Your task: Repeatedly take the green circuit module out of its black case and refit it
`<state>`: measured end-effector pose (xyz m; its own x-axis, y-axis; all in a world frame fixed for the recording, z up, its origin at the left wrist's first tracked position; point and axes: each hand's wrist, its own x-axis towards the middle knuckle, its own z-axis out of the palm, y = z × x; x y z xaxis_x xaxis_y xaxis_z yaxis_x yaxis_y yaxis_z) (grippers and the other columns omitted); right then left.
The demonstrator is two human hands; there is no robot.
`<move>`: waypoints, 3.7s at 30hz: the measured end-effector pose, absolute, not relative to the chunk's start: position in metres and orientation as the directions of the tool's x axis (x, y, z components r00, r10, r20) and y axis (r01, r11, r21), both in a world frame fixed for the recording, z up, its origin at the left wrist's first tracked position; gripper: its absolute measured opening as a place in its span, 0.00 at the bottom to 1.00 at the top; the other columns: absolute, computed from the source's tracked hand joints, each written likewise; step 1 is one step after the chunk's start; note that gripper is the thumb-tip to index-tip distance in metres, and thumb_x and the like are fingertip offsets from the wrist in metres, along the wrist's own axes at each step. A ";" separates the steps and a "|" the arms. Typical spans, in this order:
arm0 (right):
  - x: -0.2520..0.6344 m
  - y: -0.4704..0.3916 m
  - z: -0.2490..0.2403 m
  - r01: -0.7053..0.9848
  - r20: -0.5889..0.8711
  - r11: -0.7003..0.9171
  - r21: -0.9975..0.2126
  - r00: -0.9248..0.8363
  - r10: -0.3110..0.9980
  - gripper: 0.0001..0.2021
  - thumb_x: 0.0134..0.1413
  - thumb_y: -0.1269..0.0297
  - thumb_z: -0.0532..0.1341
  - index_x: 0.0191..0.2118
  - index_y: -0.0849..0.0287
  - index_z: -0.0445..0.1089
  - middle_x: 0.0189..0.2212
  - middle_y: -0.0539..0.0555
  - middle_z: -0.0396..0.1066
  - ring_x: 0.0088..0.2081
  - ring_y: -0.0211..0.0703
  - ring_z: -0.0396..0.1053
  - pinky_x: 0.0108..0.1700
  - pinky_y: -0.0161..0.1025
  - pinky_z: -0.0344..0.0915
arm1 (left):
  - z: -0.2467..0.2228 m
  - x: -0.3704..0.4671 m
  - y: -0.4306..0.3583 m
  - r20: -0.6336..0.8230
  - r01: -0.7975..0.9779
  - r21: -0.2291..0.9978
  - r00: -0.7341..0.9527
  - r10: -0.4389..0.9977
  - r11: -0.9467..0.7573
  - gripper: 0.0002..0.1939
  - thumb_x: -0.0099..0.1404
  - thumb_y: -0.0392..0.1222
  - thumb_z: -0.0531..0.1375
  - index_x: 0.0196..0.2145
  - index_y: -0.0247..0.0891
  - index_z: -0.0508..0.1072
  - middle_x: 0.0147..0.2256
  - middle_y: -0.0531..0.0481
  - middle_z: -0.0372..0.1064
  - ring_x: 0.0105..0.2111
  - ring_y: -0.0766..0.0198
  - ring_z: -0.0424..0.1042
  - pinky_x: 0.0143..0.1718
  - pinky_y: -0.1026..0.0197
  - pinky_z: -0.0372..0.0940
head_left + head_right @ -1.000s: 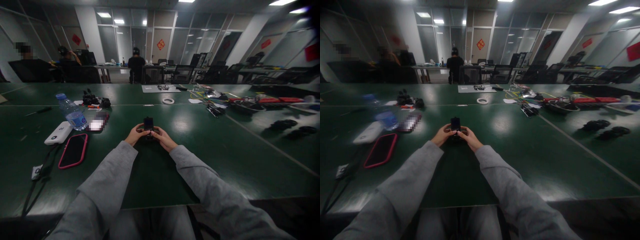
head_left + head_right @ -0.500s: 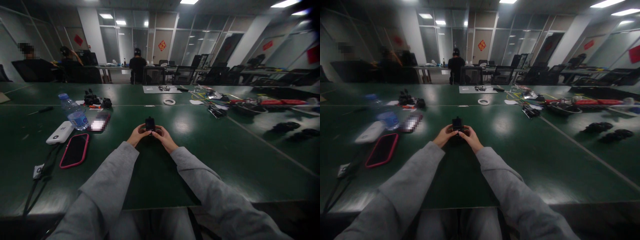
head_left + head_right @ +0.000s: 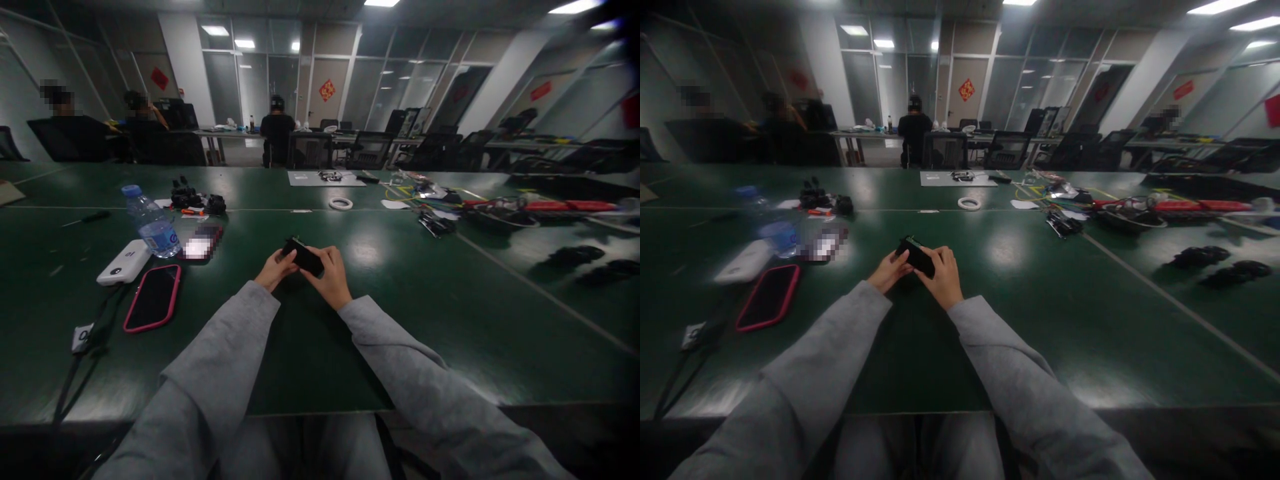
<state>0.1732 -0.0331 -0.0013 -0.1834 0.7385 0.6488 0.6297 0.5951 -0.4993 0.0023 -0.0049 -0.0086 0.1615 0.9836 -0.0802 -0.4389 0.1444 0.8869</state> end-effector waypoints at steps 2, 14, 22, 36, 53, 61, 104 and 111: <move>0.171 -0.037 0.002 0.592 0.654 0.617 -0.518 -0.191 0.732 0.25 0.53 0.55 0.63 0.57 0.50 0.62 0.44 0.57 0.60 0.49 0.52 0.59 0.52 0.52 0.60 | -0.011 0.002 -0.002 -0.104 -0.468 0.869 0.147 0.984 0.162 0.27 0.52 0.53 0.68 0.45 0.36 0.68 0.34 0.49 0.72 0.29 0.69 0.73 0.41 0.60 0.67; 0.161 -0.042 -0.006 0.158 0.336 0.362 -0.918 -0.171 0.926 0.22 0.60 0.44 0.52 0.47 0.57 0.60 0.41 0.56 0.65 0.44 0.43 0.67 0.51 0.46 0.65 | -0.006 -0.005 -0.002 -0.126 -0.605 0.752 0.260 0.957 0.263 0.30 0.62 0.64 0.53 0.44 0.33 0.72 0.33 0.46 0.75 0.30 0.64 0.74 0.34 0.62 0.68; 0.140 -0.054 -0.005 -0.277 -0.001 -0.089 -0.957 -0.303 0.953 0.24 0.47 0.48 0.66 0.44 0.56 0.61 0.41 0.52 0.68 0.39 0.39 0.72 0.48 0.43 0.70 | -0.002 -0.003 -0.004 -0.186 -0.592 0.736 0.287 0.940 0.327 0.28 0.65 0.62 0.50 0.38 0.31 0.74 0.30 0.45 0.74 0.26 0.65 0.73 0.29 0.63 0.68; 0.142 -0.050 -0.004 -0.342 -0.021 -0.122 -0.932 -0.287 0.958 0.24 0.45 0.53 0.68 0.46 0.56 0.62 0.41 0.53 0.70 0.39 0.42 0.72 0.35 0.38 0.70 | -0.012 0.000 -0.001 -0.114 -0.507 0.806 0.374 0.921 0.306 0.30 0.61 0.59 0.58 0.51 0.32 0.70 0.42 0.39 0.74 0.37 0.55 0.76 0.36 0.56 0.70; 0.155 -0.036 -0.014 -0.074 0.070 0.064 -0.995 -0.094 0.993 0.24 0.49 0.49 0.63 0.48 0.56 0.60 0.44 0.54 0.69 0.46 0.44 0.68 0.43 0.40 0.67 | -0.002 0.003 -0.011 -0.039 -0.476 0.862 0.283 0.958 0.175 0.34 0.46 0.31 0.69 0.52 0.40 0.67 0.47 0.47 0.70 0.41 0.61 0.72 0.43 0.57 0.66; 0.155 -0.036 -0.012 -0.088 0.029 0.022 -0.996 -0.082 0.996 0.24 0.47 0.48 0.64 0.46 0.56 0.61 0.40 0.51 0.68 0.39 0.40 0.67 0.36 0.37 0.65 | -0.009 0.003 -0.009 -0.018 -0.426 0.897 0.234 0.972 0.120 0.38 0.47 0.33 0.69 0.56 0.42 0.65 0.49 0.44 0.70 0.42 0.60 0.72 0.41 0.58 0.68; 0.156 -0.046 0.000 -0.224 0.028 -0.011 -0.975 -0.173 0.985 0.20 0.48 0.50 0.64 0.44 0.52 0.61 0.39 0.47 0.70 0.44 0.41 0.69 0.48 0.38 0.64 | -0.012 0.006 -0.008 -0.006 -0.515 0.843 0.275 0.961 0.153 0.37 0.45 0.31 0.70 0.53 0.40 0.64 0.42 0.47 0.73 0.42 0.60 0.73 0.49 0.55 0.64; 0.158 -0.041 -0.010 -0.166 0.066 0.035 -0.985 -0.185 0.981 0.20 0.50 0.49 0.63 0.46 0.51 0.60 0.40 0.48 0.69 0.43 0.39 0.68 0.49 0.39 0.64 | -0.012 0.006 -0.008 -0.016 -0.523 0.831 0.317 0.948 0.189 0.37 0.45 0.30 0.69 0.53 0.42 0.65 0.44 0.49 0.72 0.42 0.63 0.73 0.46 0.59 0.64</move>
